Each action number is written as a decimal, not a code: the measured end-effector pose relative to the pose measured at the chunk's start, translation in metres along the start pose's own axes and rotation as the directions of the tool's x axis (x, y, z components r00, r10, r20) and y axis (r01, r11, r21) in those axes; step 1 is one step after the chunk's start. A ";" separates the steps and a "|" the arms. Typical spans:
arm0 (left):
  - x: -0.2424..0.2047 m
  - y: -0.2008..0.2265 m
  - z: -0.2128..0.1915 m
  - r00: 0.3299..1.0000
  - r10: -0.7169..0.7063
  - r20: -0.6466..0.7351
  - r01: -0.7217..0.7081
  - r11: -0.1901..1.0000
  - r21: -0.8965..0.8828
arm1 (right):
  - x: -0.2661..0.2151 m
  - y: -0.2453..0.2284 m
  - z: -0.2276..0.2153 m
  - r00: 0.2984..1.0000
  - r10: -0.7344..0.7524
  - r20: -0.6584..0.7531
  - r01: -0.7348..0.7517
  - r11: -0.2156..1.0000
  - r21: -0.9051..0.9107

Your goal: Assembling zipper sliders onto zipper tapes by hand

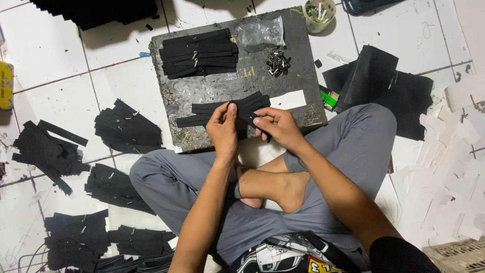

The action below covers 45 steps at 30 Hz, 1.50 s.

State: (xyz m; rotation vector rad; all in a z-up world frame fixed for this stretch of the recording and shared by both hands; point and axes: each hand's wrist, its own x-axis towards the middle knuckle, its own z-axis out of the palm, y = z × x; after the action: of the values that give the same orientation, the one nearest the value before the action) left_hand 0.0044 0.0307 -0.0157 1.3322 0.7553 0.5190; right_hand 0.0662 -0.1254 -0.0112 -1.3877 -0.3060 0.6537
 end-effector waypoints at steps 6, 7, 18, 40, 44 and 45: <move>0.006 -0.066 0.000 0.991 -0.087 0.104 0.092 0.995 -0.045 | 0.004 0.009 -0.002 0.998 -0.029 -0.057 0.024 0.996 -0.087; 0.006 -0.055 0.002 0.991 -0.080 0.105 0.086 0.995 -0.048 | 0.007 0.006 0.000 0.998 -0.035 -0.056 0.030 0.996 -0.089; 0.018 -0.065 0.003 0.985 -0.172 -0.027 0.157 0.945 -0.287 | 0.010 0.007 0.007 1.000 0.011 -0.020 -0.012 0.998 -0.066; 0.052 0.005 -0.036 0.975 -0.091 -0.201 -0.006 0.901 -0.434 | 0.017 -0.031 0.015 0.978 -0.188 -0.092 0.164 0.960 -0.225; 0.068 0.011 -0.049 0.978 -0.058 -0.200 -0.034 0.902 -0.431 | 0.036 -0.043 0.018 0.964 -0.253 -0.085 0.226 0.943 -0.244; 0.071 0.015 -0.052 0.981 -0.041 -0.190 -0.043 0.907 -0.418 | 0.041 -0.049 0.020 0.958 -0.276 -0.076 0.248 0.933 -0.261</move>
State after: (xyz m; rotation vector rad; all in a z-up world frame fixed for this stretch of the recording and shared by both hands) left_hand 0.0142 0.1189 -0.0175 0.8861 0.7505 0.7752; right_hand 0.0992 -0.0867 0.0329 -1.5825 -0.4881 0.3210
